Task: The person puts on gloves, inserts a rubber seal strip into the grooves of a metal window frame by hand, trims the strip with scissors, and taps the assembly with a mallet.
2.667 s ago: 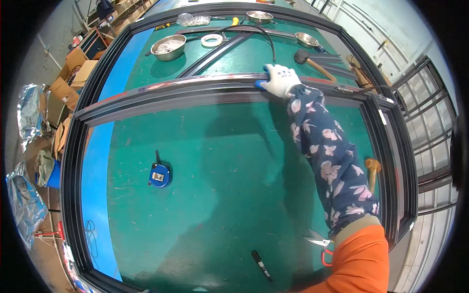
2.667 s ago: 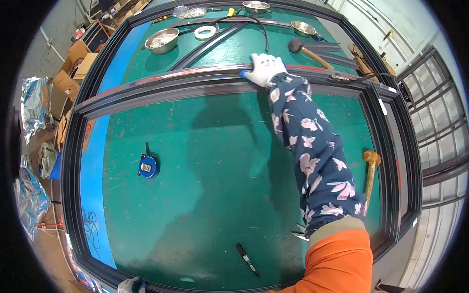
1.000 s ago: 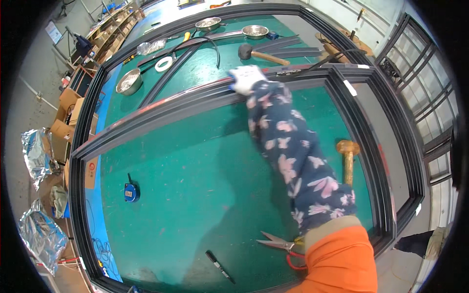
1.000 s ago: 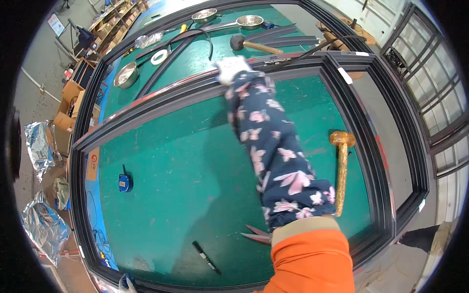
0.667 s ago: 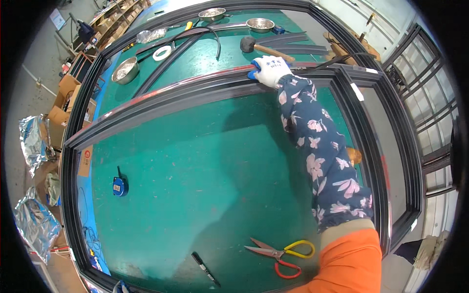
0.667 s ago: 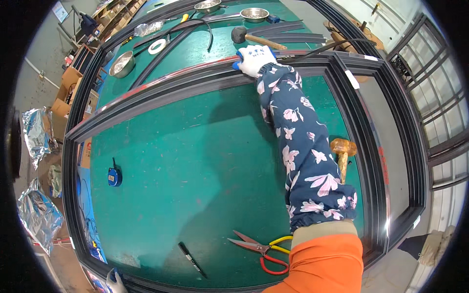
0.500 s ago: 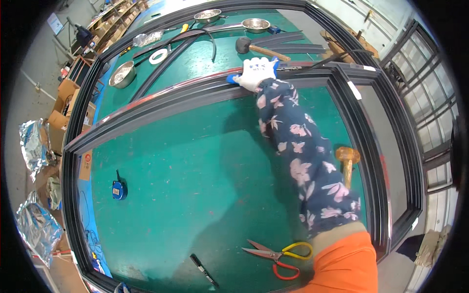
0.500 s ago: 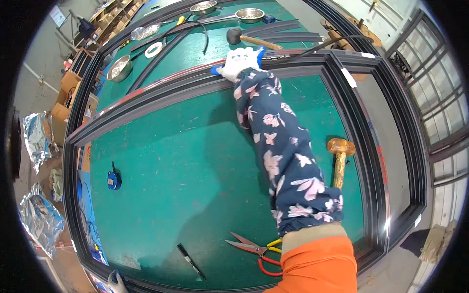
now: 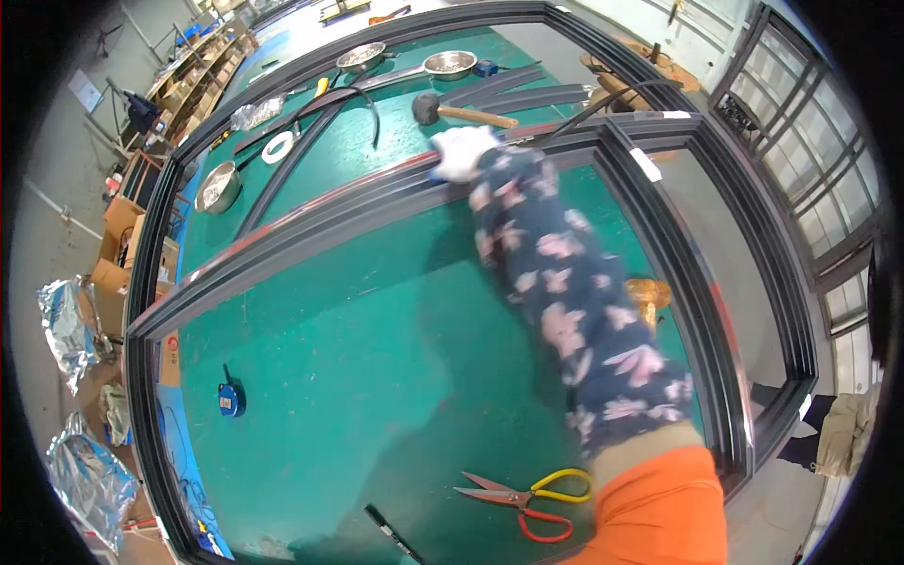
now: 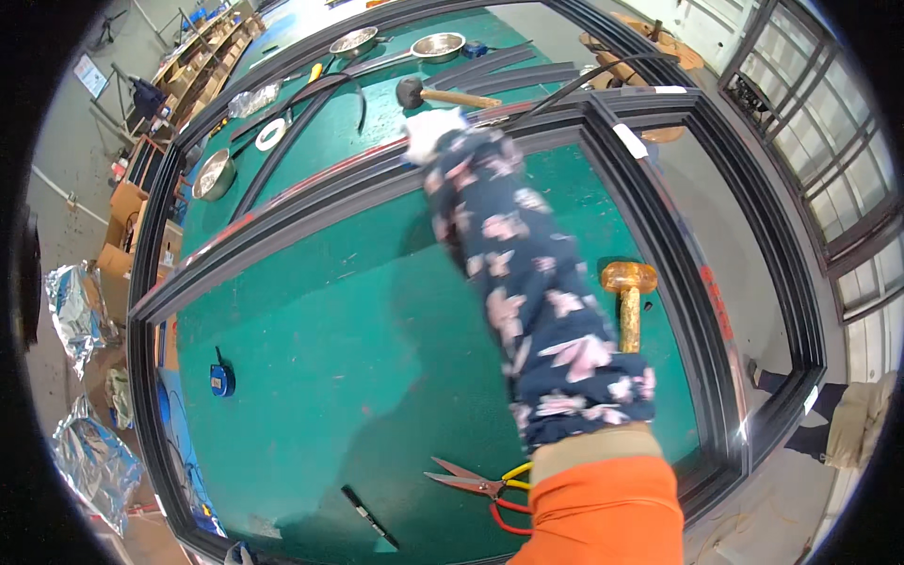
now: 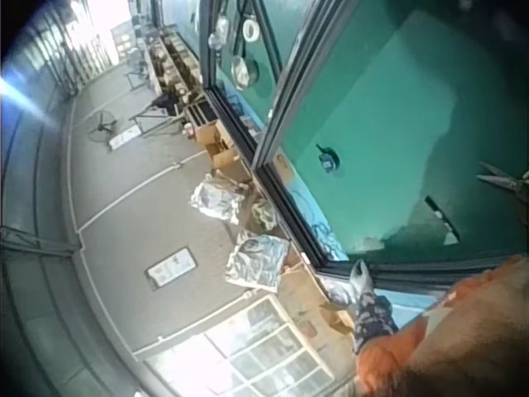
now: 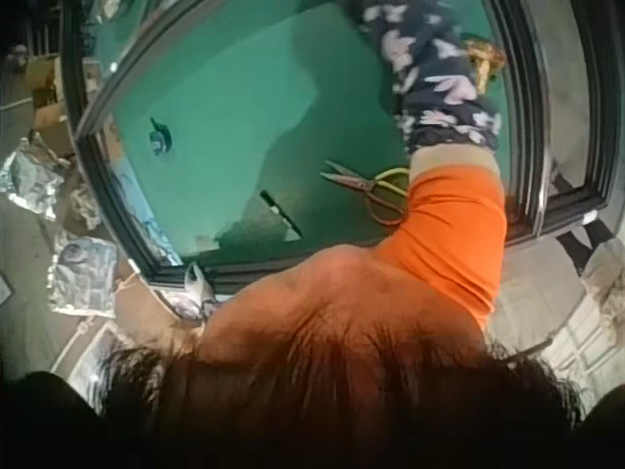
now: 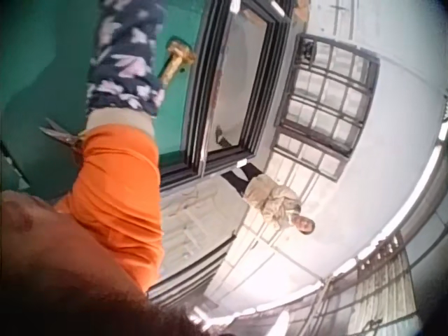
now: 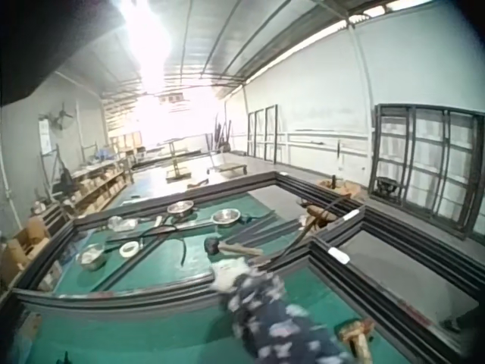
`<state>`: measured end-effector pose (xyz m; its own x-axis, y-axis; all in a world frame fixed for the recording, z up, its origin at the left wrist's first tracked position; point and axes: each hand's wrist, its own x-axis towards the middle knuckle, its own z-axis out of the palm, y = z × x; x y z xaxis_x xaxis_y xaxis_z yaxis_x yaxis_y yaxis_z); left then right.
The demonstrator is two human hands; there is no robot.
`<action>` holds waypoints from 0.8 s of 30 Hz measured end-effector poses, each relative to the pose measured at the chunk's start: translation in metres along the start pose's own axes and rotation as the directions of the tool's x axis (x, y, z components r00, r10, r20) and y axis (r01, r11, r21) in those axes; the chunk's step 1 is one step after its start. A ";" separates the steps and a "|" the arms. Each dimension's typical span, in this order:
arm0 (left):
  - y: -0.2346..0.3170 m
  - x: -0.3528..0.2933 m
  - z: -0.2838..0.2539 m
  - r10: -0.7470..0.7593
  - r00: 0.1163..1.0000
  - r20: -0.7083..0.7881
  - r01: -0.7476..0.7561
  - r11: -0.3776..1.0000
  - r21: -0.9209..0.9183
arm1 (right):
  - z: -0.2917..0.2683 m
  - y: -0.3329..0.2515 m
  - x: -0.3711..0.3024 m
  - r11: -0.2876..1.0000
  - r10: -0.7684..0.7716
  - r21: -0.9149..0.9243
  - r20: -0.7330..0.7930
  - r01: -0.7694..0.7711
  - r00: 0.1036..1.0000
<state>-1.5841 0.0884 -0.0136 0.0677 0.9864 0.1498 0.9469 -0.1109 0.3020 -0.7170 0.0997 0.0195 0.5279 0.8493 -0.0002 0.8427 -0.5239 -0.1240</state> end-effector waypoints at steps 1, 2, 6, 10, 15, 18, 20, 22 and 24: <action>0.000 -0.006 0.008 -0.010 1.000 0.009 0.010 1.000 -0.022 | -0.015 0.030 -0.002 0.997 -0.073 0.023 0.040 0.072 0.997; -0.001 -0.013 0.002 -0.031 1.000 -0.001 0.031 0.999 0.008 | -0.005 0.045 -0.004 0.993 -0.118 0.007 0.006 0.118 0.993; -0.013 -0.031 -0.011 -0.093 0.995 -0.018 0.094 0.994 0.052 | 0.005 0.049 -0.019 0.975 -0.170 -0.171 -0.183 0.139 0.968; -0.023 -0.068 -0.018 -0.177 0.984 -0.037 0.179 0.980 0.084 | -0.015 0.043 -0.011 0.979 -0.158 -0.148 -0.143 0.137 0.977; 0.000 -0.082 -0.068 -0.077 0.997 -0.006 0.077 0.997 -0.012 | 0.000 0.033 -0.002 0.973 -0.126 -0.229 -0.405 0.032 0.905; 0.024 -0.067 -0.019 -0.005 1.000 0.000 0.005 0.996 -0.087 | 0.025 0.080 -0.026 0.778 -0.208 -0.555 -0.669 -0.293 0.714; 0.013 -0.084 -0.029 -0.057 0.998 -0.040 0.057 0.998 0.007 | 0.049 0.003 -0.069 0.861 -0.170 -0.503 -0.432 -0.079 0.886; 0.019 -0.106 -0.048 -0.107 0.993 -0.056 0.108 0.994 0.021 | 0.011 -0.063 -0.177 0.928 -0.359 0.112 -0.003 0.357 0.933; 0.023 -0.113 -0.046 -0.142 0.989 -0.036 0.142 0.990 -0.005 | -0.027 -0.093 -0.282 0.857 -0.507 0.293 0.338 0.423 0.793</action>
<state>-1.5847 -0.0315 0.0196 -0.0790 0.9871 0.1395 0.9454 0.0298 0.3246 -0.9419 -0.0929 0.0576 -0.0443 0.9612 -0.2723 0.9150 -0.0704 -0.3974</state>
